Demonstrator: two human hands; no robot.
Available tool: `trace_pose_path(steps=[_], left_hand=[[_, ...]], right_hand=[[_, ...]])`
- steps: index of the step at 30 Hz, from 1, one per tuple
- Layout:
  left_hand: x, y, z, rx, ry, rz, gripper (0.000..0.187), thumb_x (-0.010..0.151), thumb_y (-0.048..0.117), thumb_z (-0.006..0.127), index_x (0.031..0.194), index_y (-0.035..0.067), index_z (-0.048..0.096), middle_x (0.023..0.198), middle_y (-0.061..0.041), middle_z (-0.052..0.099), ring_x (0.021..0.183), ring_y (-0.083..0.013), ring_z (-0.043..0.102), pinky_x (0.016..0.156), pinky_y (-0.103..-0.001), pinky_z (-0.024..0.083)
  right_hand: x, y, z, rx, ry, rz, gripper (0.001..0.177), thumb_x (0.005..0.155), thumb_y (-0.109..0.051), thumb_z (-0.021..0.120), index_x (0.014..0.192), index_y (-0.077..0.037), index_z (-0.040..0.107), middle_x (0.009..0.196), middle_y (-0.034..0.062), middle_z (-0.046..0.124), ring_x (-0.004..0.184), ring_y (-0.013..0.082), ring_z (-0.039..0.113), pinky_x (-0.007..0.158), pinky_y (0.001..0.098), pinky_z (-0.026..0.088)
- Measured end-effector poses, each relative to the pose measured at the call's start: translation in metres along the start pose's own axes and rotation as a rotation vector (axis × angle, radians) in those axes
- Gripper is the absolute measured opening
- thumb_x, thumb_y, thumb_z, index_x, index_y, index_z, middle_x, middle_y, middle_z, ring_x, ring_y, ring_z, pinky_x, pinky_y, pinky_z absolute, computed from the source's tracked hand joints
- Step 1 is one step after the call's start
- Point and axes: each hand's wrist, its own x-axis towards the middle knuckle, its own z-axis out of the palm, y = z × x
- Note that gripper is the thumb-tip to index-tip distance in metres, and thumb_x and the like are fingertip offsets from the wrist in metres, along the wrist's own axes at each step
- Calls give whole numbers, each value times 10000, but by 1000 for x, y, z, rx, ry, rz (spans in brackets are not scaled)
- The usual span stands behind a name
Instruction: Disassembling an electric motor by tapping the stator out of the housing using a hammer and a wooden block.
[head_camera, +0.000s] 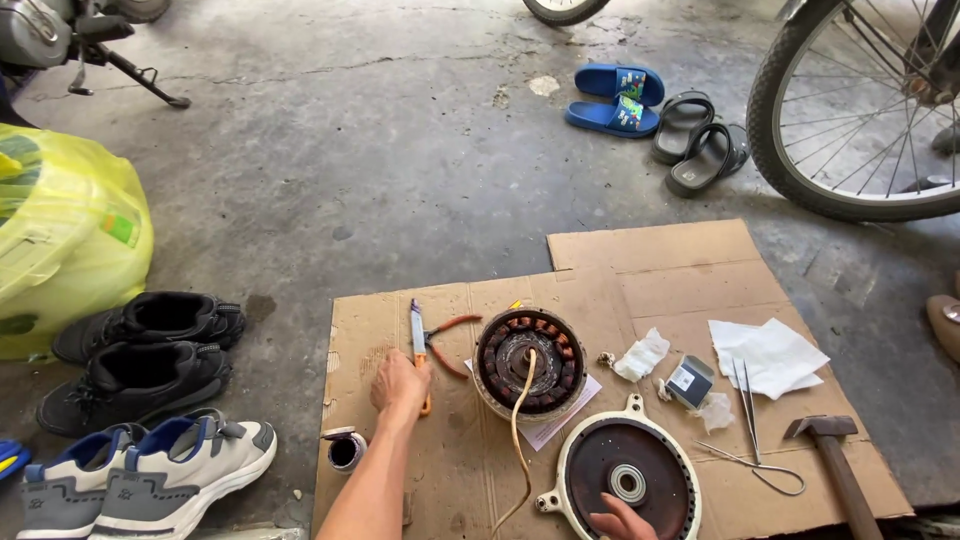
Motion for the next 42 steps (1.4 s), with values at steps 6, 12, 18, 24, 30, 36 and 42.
trace_pose_path(steps=[6,12,18,24,30,36,42], left_hand=[[-43,9,-54,-307,144,-54,406,909,484,748,1096,124,763,986,-43,834,873,-268,788,807,-423,602],[-273,72,-228,-315,-197,53,237,930,335,849,1139,249,778,1050,43,952,898,-66,875,744,-266,661],[-335,55,-240,-208,-105,250,241,822,296,879,1046,271,792,847,134,927,715,11,851,682,-170,646],[-352,48,-236,-156,-61,297,248,809,324,886,1035,307,783,830,164,906,703,14,832,689,-186,639],[-358,43,-235,-108,-35,318,249,814,370,866,1033,313,762,837,183,898,711,-9,824,711,-223,632],[-362,45,-243,-90,-69,295,254,846,370,860,1071,309,760,859,171,891,731,2,819,728,-212,633],[-360,46,-243,-83,-86,305,269,832,349,865,1071,297,756,884,162,904,732,12,835,732,-200,648]], right_hand=[[-63,-137,61,-98,322,-204,640,834,75,745,1460,-59,726,1146,258,947,885,324,967,796,408,777],[-156,-474,184,-873,350,-949,588,1006,-215,607,1593,-184,587,1812,147,375,1670,336,353,1328,522,333],[-168,-531,213,-977,338,-1147,686,1009,-131,609,1679,-205,477,1860,135,256,1716,348,239,1396,493,238],[-176,-535,205,-1027,349,-1200,686,995,-104,611,1666,-188,498,1839,162,302,1696,367,302,1371,488,279],[-171,-529,204,-1047,360,-1230,732,976,-71,597,1685,-197,468,1845,167,281,1700,352,287,1394,491,256],[-181,-532,209,-1040,328,-1189,611,999,-91,588,1606,-149,576,1818,146,338,1684,360,298,1360,500,272],[-178,-536,214,-1014,314,-1191,641,1001,-74,573,1639,-113,518,1808,165,351,1669,363,334,1351,489,296]])
